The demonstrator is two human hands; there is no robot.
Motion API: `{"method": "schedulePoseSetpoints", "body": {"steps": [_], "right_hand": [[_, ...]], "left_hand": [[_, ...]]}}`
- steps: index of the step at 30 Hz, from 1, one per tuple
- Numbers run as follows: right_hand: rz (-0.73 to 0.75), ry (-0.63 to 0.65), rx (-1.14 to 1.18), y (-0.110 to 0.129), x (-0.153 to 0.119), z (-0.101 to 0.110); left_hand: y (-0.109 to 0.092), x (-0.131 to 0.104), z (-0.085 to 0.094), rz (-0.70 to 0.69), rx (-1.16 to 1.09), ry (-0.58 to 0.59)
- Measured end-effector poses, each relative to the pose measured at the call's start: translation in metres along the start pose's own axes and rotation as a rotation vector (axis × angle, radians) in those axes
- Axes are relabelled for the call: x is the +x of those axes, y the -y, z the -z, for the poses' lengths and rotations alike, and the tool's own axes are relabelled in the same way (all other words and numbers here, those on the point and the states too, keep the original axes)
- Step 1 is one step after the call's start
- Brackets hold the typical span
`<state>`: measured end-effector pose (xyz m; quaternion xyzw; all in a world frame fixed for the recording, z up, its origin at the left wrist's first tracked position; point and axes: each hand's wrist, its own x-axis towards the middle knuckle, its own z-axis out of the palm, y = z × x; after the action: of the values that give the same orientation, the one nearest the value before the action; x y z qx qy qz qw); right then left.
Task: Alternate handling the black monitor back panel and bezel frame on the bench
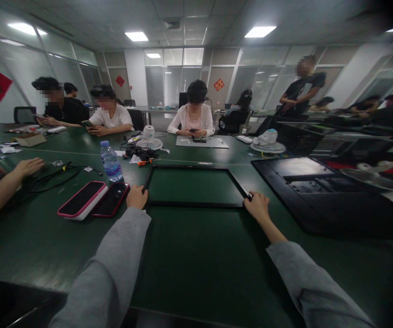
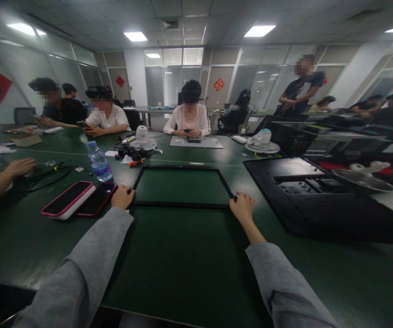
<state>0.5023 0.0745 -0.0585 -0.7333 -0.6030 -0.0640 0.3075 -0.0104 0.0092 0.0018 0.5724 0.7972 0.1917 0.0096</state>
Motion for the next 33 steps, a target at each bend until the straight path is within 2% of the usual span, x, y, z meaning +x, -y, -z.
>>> {"method": "schedulePoseSetpoints", "body": {"steps": [18, 33], "right_hand": [[0.017, 0.047, -0.054, -0.0025, -0.0015, -0.0006], [0.029, 0.03, -0.043, 0.0031, -0.0021, 0.0044]], "left_hand": [[-0.0002, -0.0005, -0.0032, -0.019, 0.012, -0.013], [-0.0062, -0.0028, -0.0019, 0.004, -0.005, -0.005]]}}
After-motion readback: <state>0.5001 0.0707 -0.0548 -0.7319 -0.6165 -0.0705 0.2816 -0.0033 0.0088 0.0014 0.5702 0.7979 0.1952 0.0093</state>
